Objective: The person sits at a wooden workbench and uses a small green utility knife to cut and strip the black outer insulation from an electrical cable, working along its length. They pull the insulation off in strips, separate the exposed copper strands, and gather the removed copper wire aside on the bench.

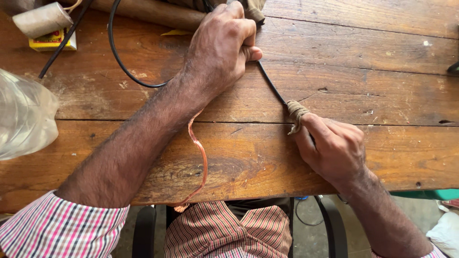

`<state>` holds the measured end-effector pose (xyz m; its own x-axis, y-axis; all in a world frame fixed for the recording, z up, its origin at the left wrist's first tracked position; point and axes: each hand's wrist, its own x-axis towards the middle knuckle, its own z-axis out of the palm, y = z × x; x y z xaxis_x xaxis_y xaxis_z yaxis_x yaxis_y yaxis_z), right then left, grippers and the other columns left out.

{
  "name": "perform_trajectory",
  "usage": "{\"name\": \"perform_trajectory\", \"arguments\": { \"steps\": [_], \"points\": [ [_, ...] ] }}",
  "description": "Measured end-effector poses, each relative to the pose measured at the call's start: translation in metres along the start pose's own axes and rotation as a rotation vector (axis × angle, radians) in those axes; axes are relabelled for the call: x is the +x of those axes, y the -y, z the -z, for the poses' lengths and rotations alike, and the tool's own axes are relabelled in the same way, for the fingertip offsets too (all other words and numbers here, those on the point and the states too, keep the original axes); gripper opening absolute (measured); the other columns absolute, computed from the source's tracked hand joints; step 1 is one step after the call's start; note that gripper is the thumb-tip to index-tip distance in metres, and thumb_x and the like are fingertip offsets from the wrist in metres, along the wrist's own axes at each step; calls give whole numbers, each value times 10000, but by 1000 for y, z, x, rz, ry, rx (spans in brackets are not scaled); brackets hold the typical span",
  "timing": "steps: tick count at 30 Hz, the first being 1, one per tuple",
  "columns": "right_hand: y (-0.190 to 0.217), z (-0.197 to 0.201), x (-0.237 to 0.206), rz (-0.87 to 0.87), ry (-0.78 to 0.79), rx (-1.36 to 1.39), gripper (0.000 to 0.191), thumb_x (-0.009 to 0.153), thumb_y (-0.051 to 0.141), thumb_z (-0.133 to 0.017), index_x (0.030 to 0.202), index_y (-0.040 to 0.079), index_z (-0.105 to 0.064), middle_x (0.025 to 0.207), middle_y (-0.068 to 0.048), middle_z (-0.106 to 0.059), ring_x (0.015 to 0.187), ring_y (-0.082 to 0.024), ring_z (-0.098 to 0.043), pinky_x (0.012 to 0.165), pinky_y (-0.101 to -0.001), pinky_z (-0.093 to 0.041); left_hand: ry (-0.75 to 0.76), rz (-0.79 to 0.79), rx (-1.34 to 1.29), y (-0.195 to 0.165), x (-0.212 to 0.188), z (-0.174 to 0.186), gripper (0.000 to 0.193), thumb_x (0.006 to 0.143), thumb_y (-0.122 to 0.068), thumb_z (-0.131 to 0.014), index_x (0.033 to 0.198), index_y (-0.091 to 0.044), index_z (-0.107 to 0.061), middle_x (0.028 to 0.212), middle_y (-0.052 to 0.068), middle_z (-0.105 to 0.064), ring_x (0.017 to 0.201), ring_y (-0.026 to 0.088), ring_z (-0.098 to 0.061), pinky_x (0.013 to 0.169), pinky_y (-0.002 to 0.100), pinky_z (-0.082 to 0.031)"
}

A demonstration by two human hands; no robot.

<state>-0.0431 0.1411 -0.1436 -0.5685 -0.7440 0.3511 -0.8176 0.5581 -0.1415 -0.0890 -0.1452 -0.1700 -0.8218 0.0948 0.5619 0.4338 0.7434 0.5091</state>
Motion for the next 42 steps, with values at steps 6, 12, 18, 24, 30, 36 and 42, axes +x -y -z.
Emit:
{"name": "perform_trajectory", "arguments": {
  "steps": [6, 12, 18, 24, 30, 36, 42],
  "points": [
    [1, 3, -5, -35, 28, -9, 101, 939, 43, -724, 1032, 24, -689, 854, -102, -759, 655, -188, -711, 582, -336, -554, -6, 4, -4, 2, -1, -2, 336, 860, -240, -909, 774, -45, -650, 923, 89, -601, 973, 273, -600, 844, 456, -493],
    [5, 6, -7, -47, 18, 23, 91, 944, 57, -734, 1009, 22, -681, 878, -114, -753, 684, -211, -718, 610, -342, -558, -9, -9, 5, 2, -3, -2, 321, 880, -239, -902, 777, -52, -662, 914, 86, -600, 972, 267, -600, 866, 452, -491],
    [8, 10, -11, -69, 16, 26, 111, 925, 66, -746, 997, 30, -670, 869, -116, -739, 677, -240, -703, 610, -359, -549, -3, -4, 1, 3, -2, -2, 316, 857, -228, -905, 768, -48, -662, 912, 92, -603, 970, 277, -600, 858, 458, -488],
    [7, 9, -14, -88, 20, 23, 120, 922, 76, -760, 990, 35, -669, 828, -104, -726, 647, -235, -691, 583, -362, -535, -23, -6, -23, 1, -2, -1, 320, 831, -207, -922, 770, -39, -656, 927, 101, -606, 971, 285, -604, 845, 458, -495],
    [4, 11, -18, -74, 10, 44, 134, 913, 87, -774, 994, 36, -679, 839, -107, -735, 629, -223, -687, 573, -355, -532, -21, -7, -29, 2, -3, 0, 334, 836, -198, -918, 746, -36, -640, 925, 102, -608, 975, 277, -609, 834, 452, -505],
    [1, 12, -25, -95, 14, 55, 164, 919, 117, -774, 1033, 29, -697, 817, -120, -732, 623, -227, -691, 575, -357, -537, -11, 5, -13, 2, -2, -2, 340, 863, -241, -915, 770, -38, -658, 899, 94, -623, 933, 270, -612, 833, 461, -497],
    [1, 14, -30, -164, 34, 57, 166, 942, 156, -777, 1037, 38, -708, 798, -127, -733, 597, -229, -686, 558, -364, -536, -19, 0, -23, -1, -2, -2, 327, 866, -232, -903, 761, -39, -660, 902, 87, -633, 938, 261, -610, 833, 450, -499]
  ]
}}
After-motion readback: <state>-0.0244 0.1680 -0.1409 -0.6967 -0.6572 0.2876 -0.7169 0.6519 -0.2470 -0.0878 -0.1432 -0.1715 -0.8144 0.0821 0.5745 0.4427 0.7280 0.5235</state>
